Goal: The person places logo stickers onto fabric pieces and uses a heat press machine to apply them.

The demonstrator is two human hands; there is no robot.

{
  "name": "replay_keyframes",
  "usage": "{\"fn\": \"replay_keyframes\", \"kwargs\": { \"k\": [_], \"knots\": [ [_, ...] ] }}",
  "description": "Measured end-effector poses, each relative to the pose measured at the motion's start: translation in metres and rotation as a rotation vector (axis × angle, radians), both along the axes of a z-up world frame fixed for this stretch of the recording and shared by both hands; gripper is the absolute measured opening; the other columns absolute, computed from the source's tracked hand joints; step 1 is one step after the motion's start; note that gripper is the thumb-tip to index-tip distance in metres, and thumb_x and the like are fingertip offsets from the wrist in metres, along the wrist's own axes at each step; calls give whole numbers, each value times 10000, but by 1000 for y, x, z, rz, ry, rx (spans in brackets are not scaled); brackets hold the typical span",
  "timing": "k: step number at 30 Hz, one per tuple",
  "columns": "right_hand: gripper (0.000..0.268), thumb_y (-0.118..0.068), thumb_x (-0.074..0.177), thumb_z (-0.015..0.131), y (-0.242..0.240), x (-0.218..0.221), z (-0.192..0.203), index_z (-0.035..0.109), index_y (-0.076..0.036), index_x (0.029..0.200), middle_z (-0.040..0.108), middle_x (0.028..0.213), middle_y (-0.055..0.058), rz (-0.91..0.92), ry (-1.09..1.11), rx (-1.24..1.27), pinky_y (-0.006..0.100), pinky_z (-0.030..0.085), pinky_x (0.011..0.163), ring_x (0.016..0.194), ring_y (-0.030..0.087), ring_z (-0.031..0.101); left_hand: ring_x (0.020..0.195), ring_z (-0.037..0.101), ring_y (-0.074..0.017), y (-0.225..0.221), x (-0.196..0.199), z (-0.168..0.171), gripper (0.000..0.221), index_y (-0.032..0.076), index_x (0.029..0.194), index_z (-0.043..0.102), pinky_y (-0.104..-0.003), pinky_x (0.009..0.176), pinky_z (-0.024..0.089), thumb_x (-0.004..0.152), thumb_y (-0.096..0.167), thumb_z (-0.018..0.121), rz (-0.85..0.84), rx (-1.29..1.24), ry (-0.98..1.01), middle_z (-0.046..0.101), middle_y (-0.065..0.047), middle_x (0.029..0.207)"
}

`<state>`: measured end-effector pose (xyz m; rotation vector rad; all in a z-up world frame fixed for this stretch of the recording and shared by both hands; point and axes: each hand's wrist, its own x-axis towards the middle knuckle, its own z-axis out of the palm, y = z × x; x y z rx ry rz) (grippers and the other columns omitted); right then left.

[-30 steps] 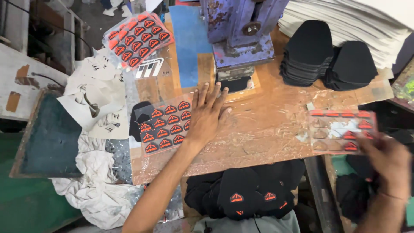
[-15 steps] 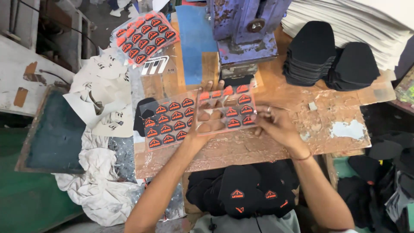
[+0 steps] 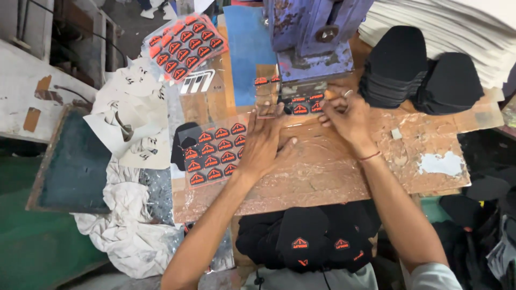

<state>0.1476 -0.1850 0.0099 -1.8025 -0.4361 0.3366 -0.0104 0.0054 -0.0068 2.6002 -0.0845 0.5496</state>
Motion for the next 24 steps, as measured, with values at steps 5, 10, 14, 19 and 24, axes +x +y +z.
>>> {"fn": "replay_keyframes", "kwargs": {
  "k": [5,10,14,19,24],
  "knots": [
    [478,39,932,673,-3,5,-18,546,108,1388,746,947,133,18,-60,69,262,625,637,765,152,746,1488,350,-408,0,3,-1,671,55,1525,449,-626,1239,242,990,409,648,43,-10,-6,442,-180,1590],
    [477,56,956,653,-5,4,-22,544,108,1417,739,940,133,30,-76,90,263,623,662,767,151,730,1489,377,-405,-4,3,2,655,102,1528,479,-610,1250,282,988,421,670,65,68,-40,489,-107,1554],
    [455,39,956,674,-2,2,-21,547,110,1387,735,917,121,-11,-53,75,259,621,636,750,146,733,1449,384,-392,-4,4,5,670,109,1516,499,-619,1211,275,954,428,676,74,54,-8,488,-137,1543],
    [450,52,951,670,-2,-2,-17,549,127,1378,736,927,128,-18,-82,80,250,630,640,765,146,742,1454,390,-384,-7,3,6,662,110,1512,503,-613,1221,273,958,432,671,84,47,18,489,-142,1545],
    [445,39,954,650,0,-1,-14,533,124,1374,741,949,111,-34,-27,89,246,634,627,760,140,743,1460,385,-394,-5,7,9,667,113,1509,505,-616,1211,270,949,433,676,89,53,-11,491,-140,1535]
  ]
}}
